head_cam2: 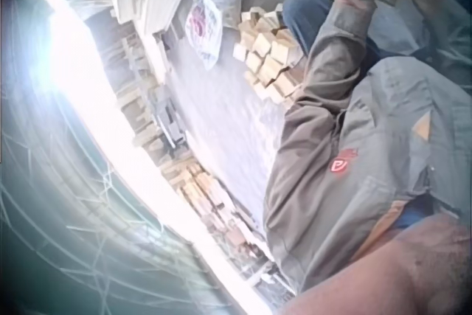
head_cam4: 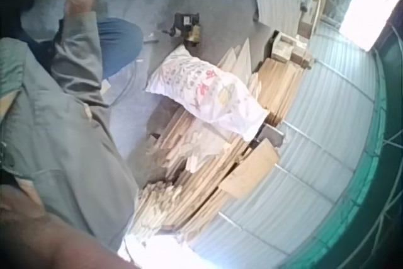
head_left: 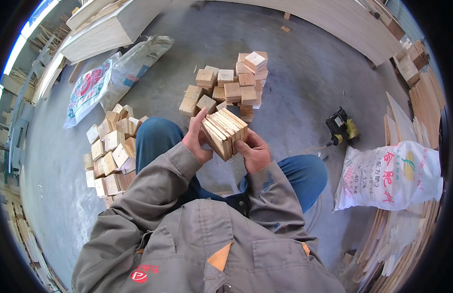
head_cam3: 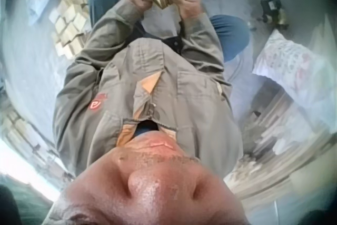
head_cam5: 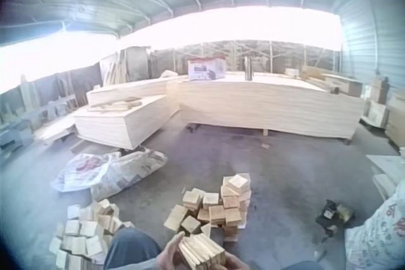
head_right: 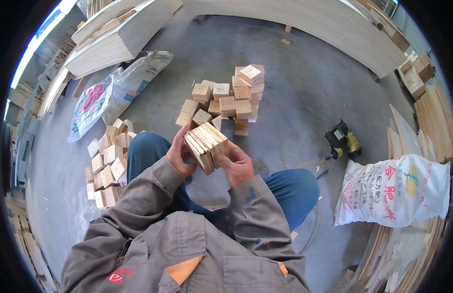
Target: The person sits on the floor and repeatedly picks up small wooden blocks, stacks them into a pile, and occasionally uses a sanding block to smooth the edges. The person continues to gather and stack the blocks throughout the video.
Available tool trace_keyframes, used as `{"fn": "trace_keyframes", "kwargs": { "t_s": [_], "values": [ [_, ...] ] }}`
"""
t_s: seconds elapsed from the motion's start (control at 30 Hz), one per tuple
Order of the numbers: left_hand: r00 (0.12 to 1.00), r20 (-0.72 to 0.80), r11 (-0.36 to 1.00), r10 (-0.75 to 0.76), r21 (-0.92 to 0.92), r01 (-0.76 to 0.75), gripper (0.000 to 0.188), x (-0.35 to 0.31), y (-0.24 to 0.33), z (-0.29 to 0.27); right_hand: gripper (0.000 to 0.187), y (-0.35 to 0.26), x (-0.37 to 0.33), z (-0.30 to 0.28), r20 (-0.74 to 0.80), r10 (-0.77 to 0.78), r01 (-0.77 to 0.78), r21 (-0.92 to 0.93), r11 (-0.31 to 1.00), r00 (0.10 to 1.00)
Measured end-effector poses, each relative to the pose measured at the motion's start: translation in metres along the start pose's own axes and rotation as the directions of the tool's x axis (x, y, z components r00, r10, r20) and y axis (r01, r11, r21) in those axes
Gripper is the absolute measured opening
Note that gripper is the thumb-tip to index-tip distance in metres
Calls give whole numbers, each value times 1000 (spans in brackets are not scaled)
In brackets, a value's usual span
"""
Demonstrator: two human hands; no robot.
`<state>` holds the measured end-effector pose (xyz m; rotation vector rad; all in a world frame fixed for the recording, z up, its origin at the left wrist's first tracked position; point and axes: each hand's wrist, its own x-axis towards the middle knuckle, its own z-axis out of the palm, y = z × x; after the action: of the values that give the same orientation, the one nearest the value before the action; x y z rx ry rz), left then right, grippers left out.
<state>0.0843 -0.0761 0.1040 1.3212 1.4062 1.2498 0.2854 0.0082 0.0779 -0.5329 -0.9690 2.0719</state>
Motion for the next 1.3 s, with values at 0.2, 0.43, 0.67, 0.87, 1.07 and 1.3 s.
{"fn": "trace_keyframes", "kwargs": {
  "t_s": [0.2, 0.43, 0.67, 0.87, 1.07, 1.3],
  "values": [
    [996, 10, 973, -93, -213, 93, 140, 13, -10, 7, 46, 9, 6, -10, -100, -39, 34, -52, 998, 994],
    [982, -176, 980, -60, -196, 25, 140, 21, -14, 22, 46, 8, 10, -10, -75, -81, 66, -178, 982, 994],
    [959, -248, 969, -135, -233, 76, 116, 24, -3, 7, 17, 3, 22, -21, -357, -174, 72, -280, 957, 918],
    [863, -222, 757, -453, -607, 242, 92, 32, -8, -8, 23, 12, 25, -30, -374, -47, -74, -303, 950, 926],
    [846, -125, 615, -519, -742, 268, 84, 30, -7, -16, 26, 27, 23, -17, -229, 33, -126, -408, 904, 973],
    [854, -18, 387, -520, -896, 217, 90, 28, 13, -42, 25, 34, 26, -27, -262, 36, -159, -465, 871, 964]
  ]
}}
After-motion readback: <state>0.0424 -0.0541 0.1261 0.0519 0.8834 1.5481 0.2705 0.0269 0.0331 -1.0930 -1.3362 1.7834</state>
